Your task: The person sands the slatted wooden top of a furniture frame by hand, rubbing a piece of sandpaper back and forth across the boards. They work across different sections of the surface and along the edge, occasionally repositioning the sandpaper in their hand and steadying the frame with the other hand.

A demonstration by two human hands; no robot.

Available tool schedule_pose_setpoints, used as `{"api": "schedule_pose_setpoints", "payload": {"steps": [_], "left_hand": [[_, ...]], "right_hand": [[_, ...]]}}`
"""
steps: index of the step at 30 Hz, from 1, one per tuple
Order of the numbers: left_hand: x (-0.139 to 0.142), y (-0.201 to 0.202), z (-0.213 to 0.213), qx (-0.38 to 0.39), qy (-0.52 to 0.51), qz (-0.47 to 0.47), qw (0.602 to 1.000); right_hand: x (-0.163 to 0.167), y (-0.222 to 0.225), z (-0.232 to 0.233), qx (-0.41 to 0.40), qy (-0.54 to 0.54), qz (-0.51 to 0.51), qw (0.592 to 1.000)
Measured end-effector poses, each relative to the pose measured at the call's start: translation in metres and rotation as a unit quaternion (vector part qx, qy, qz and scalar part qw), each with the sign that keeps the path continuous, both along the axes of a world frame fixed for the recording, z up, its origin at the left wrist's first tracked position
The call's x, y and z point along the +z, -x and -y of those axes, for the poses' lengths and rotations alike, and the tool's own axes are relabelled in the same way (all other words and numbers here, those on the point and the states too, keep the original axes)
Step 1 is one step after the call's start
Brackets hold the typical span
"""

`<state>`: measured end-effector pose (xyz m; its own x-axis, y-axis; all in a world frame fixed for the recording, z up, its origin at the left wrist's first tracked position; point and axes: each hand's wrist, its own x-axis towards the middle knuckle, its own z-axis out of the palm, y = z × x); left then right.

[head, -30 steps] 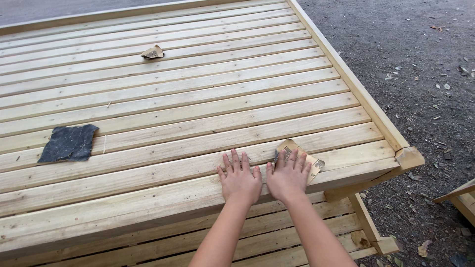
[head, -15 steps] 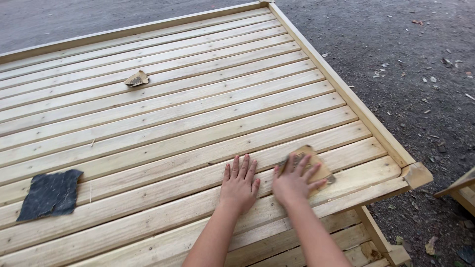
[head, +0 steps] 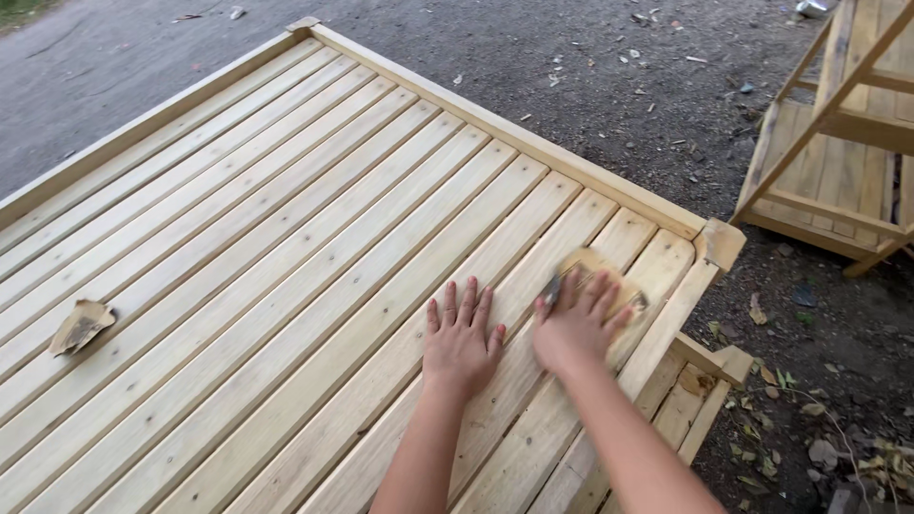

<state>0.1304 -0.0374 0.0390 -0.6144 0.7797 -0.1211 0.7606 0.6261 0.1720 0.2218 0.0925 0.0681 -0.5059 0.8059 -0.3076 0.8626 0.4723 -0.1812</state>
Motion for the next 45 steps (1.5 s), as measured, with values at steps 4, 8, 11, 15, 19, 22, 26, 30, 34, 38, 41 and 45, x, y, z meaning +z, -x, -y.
{"api": "schedule_pose_setpoints", "payload": {"steps": [4, 8, 11, 15, 19, 22, 26, 30, 34, 38, 41, 45], "left_hand": [[0.0, 0.011, -0.017, -0.018, -0.005, 0.003, 1.0], [-0.005, 0.016, -0.015, -0.03, -0.032, 0.002, 0.999], [-0.008, 0.018, -0.016, -0.028, -0.037, 0.016, 0.999], [-0.008, 0.016, -0.018, -0.023, -0.047, 0.028, 0.998], [-0.006, 0.015, -0.016, -0.021, -0.065, 0.023, 0.997], [-0.007, 0.016, -0.014, -0.019, -0.078, 0.03, 0.996], [-0.011, 0.017, -0.014, -0.021, -0.075, 0.031, 0.996], [-0.012, 0.018, -0.016, -0.013, -0.047, 0.042, 0.998], [-0.009, 0.016, -0.017, -0.021, -0.048, 0.012, 0.999], [-0.007, 0.017, -0.016, -0.008, -0.053, 0.041, 0.998], [-0.009, 0.018, -0.015, -0.008, -0.083, 0.046, 0.995], [-0.014, 0.019, -0.014, -0.012, -0.092, 0.033, 0.995]], "right_hand": [[-0.002, -0.02, 0.08, 0.108, 0.087, 0.094, 0.986], [0.006, -0.014, 0.027, 0.033, 0.067, 0.062, 0.995], [0.014, -0.001, -0.055, -0.057, 0.033, 0.044, 0.997], [0.009, 0.009, -0.067, -0.065, -0.013, 0.017, 0.998], [-0.018, -0.012, 0.044, 0.082, -0.028, -0.02, 0.996], [-0.03, -0.035, 0.086, 0.145, 0.019, 0.066, 0.987], [-0.025, -0.017, 0.006, 0.074, -0.018, 0.054, 0.996], [-0.009, 0.008, -0.108, -0.037, -0.037, 0.051, 0.997], [-0.01, 0.002, -0.058, -0.018, 0.014, 0.008, 1.0], [-0.006, -0.031, 0.07, 0.132, 0.033, 0.068, 0.988], [-0.005, -0.031, 0.069, 0.139, 0.053, 0.094, 0.984], [-0.007, 0.007, -0.04, 0.024, 0.023, 0.028, 0.999]]}}
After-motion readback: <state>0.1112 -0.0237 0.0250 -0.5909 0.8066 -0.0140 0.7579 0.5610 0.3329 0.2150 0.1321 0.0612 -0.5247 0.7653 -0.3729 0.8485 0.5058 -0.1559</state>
